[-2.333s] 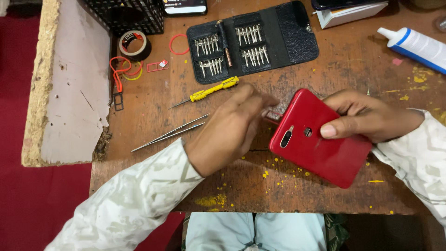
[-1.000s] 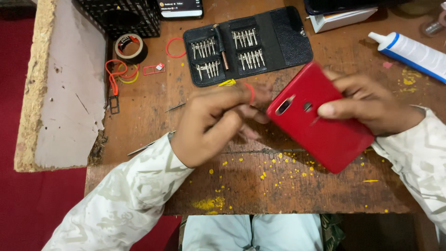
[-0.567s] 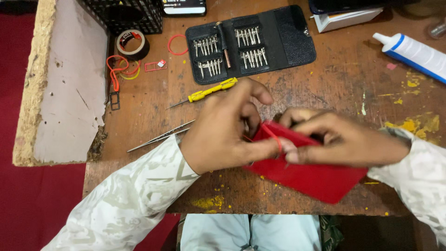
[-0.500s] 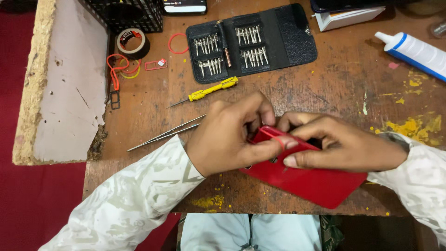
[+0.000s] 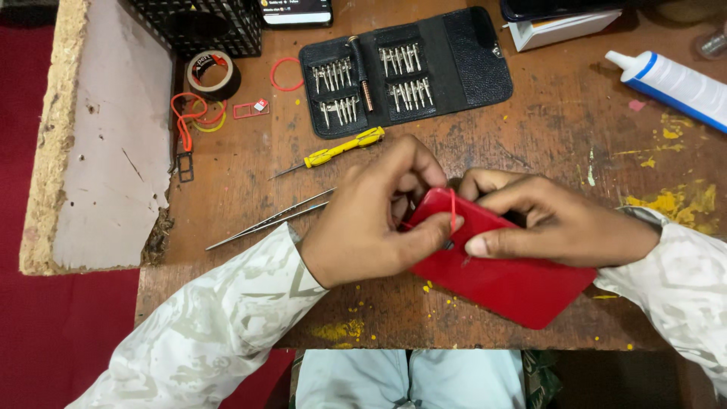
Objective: The person applies adhesive to the edges of a smartphone's internal frame, then places the red back cover onto the device. They press the cover into place and secure it by wrapping multiple rubber bands around the phone to hold it while the adhesive sets.
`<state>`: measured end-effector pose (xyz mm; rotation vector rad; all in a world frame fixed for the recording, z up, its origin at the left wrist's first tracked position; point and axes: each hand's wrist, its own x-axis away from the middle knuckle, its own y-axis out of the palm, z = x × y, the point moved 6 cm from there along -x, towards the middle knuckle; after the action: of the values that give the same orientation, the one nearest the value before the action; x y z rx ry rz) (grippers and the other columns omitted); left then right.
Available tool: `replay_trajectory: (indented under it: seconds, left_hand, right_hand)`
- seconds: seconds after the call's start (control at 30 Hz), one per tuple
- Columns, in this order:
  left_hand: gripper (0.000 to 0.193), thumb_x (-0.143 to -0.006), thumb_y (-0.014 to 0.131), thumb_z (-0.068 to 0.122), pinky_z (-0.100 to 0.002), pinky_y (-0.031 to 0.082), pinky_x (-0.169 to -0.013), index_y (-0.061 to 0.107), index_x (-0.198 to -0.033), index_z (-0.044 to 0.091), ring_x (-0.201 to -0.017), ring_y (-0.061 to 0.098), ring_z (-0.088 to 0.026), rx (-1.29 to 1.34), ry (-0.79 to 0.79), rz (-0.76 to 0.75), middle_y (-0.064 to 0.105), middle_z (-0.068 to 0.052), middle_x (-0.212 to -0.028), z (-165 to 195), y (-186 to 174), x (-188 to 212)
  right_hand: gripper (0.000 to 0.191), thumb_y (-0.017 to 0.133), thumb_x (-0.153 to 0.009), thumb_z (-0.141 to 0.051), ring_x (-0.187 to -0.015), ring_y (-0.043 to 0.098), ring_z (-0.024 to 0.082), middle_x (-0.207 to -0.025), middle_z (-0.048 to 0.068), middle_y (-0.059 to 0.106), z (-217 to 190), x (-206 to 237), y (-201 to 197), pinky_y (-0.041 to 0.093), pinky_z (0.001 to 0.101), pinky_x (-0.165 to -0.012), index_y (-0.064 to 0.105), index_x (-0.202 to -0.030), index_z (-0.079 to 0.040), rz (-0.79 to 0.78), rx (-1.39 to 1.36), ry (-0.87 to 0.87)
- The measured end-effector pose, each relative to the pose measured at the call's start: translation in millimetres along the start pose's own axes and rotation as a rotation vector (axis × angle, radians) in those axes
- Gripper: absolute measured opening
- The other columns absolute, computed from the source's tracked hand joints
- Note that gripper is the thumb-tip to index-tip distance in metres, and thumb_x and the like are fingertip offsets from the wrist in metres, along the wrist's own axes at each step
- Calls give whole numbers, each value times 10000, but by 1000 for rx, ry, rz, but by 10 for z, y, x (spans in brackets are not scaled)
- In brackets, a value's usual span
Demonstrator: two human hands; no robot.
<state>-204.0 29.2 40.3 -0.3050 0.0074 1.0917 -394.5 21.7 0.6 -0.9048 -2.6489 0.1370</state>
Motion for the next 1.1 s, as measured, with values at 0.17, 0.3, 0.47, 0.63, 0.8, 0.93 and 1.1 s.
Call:
replay_trajectory:
  seconds: [0.17, 0.3, 0.47, 0.63, 0.8, 0.93, 1.1]
  left_hand:
    - [213, -985, 724, 110, -217, 503, -633, 585, -1105, 1, -753, 618, -46, 219, 17, 32, 710, -36, -876, -106, -10, -19]
    - [205, -1028, 676, 133, -272, 533, -517, 665, -985, -67, -662, 749, -129, 61, -342, -116, 744, -148, -747, -320, 127, 56]
    - [350, -1000, 349, 52, -279, 612, -596, 616, -1197, -59, -786, 751, -145, 524, -114, -3, 748, -112, -1058, -69, -57, 17]
    - [338, -1020, 529, 73, -235, 596, -593, 672, -1309, -28, -745, 718, -75, 299, -52, 91, 767, -82, -942, 31, -138, 94]
    - [320, -919, 813, 172, -196, 480, -529, 762, -1198, 26, -611, 582, -17, -51, 71, 125, 755, -24, -855, 86, -146, 61]
    - [328, -841, 861, 197, -199, 482, -502, 760, -1106, 31, -568, 584, -11, -95, 108, 85, 731, -11, -778, 115, -65, 29]
    - [279, -791, 843, 233, -243, 471, -475, 729, -963, 45, -521, 582, -51, -143, -114, -22, 712, -40, -654, -38, 50, 26]
  right_hand:
    - [315, 742, -918, -278, -952, 667, 205, -1071, 117, 623, 82, 28, -127, 609, 334, -729, 824, -974, 22, 132, -64, -103]
    - [374, 706, -942, -302, -902, 753, 266, -1371, 181, 624, 160, 151, -470, 662, 388, -693, 703, -1144, 12, 473, -324, 2]
    - [366, 668, -965, -251, -921, 688, 347, -1252, 358, 585, 200, 360, -762, 612, 420, -766, 673, -1241, -11, 654, -409, 39]
    - [369, 686, -910, -299, -1180, 656, 269, -1512, 187, 556, 123, 119, -397, 588, 381, -890, 763, -1021, 44, 180, -61, -162]
    - [328, 756, -914, -313, -1029, 691, 281, -1249, 176, 623, 154, 62, -183, 631, 364, -743, 826, -1017, -9, 37, 28, 24]
    - [358, 757, -915, -346, -1011, 694, 223, -1307, 80, 597, 40, 60, -16, 652, 303, -640, 824, -1051, -22, -29, 39, -23]
    - [349, 766, -869, -331, -939, 722, 200, -1124, 80, 648, -20, 41, 82, 625, 287, -583, 838, -1014, -22, -48, 64, 37]
